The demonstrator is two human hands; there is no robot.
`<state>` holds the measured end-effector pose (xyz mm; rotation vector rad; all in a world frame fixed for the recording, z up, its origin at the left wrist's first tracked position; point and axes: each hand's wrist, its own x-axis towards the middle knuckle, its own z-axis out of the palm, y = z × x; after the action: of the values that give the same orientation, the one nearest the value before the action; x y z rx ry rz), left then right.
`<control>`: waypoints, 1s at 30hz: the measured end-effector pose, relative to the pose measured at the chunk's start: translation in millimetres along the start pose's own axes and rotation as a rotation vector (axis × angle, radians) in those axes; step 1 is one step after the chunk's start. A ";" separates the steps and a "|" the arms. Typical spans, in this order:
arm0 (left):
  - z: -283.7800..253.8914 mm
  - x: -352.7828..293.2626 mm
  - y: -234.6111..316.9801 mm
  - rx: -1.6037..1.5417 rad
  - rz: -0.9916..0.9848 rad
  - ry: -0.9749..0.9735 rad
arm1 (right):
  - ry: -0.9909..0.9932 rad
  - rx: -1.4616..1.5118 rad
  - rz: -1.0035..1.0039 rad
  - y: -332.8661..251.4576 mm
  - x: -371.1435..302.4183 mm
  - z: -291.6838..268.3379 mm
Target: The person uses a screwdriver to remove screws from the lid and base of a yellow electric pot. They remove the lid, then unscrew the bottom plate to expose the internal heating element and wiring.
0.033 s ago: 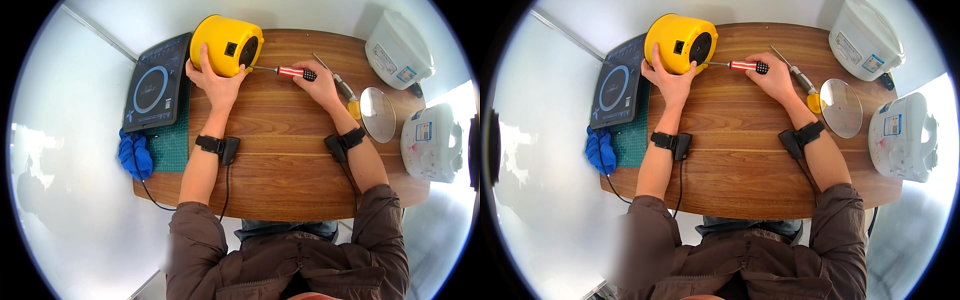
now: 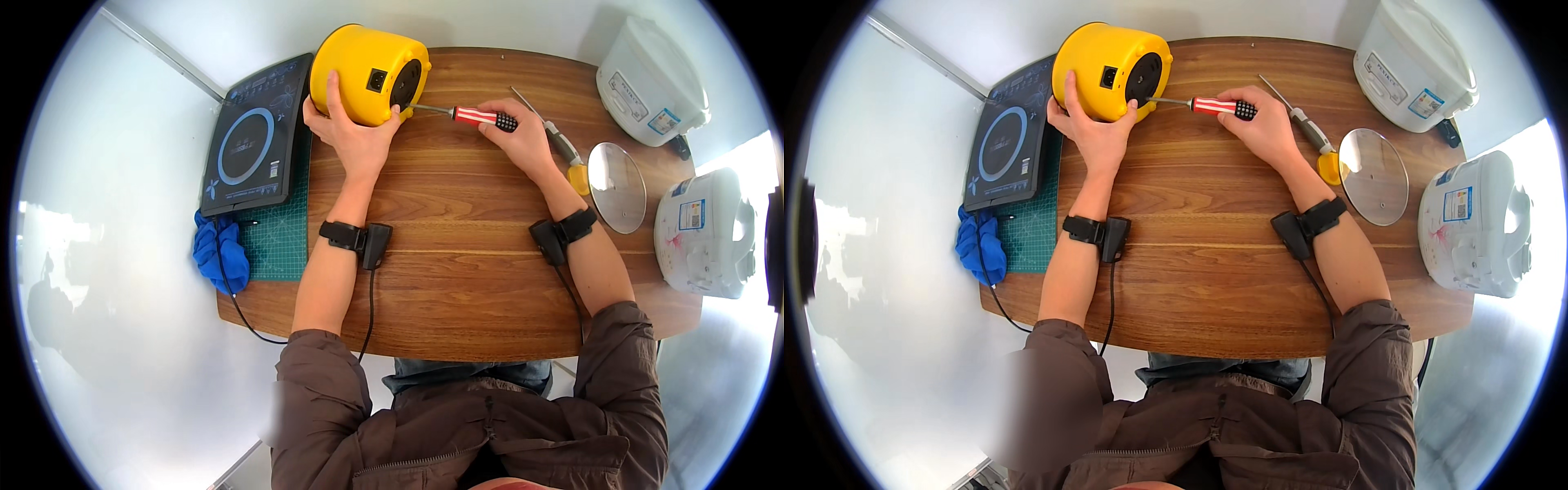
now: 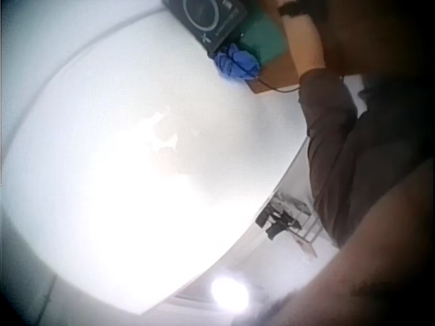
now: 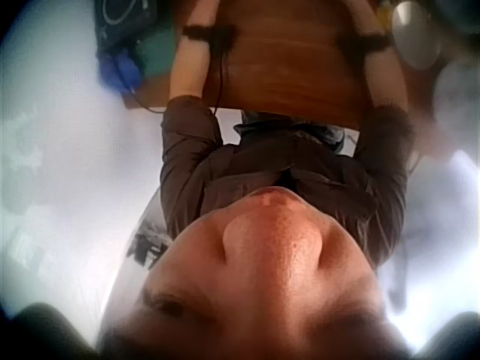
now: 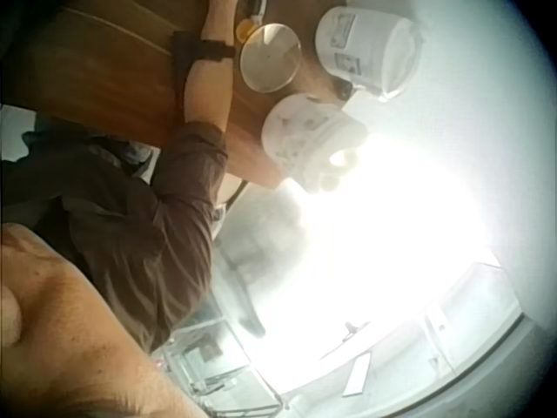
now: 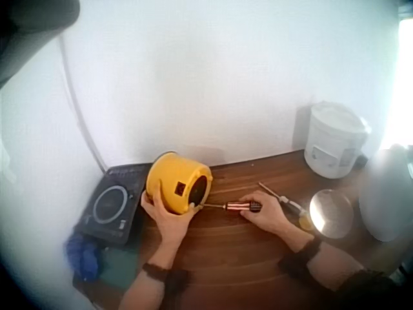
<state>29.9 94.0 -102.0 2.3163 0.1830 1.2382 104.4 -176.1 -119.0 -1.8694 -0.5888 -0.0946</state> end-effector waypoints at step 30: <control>2.2 0.0 -3.3 -0.003 0.029 -0.015 | 0.031 0.107 0.118 -9.6 0.5 0.8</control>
<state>32.1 96.0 -104.7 2.3327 0.1421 1.2342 100.5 -172.7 -110.9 -1.7914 -0.4528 -0.0143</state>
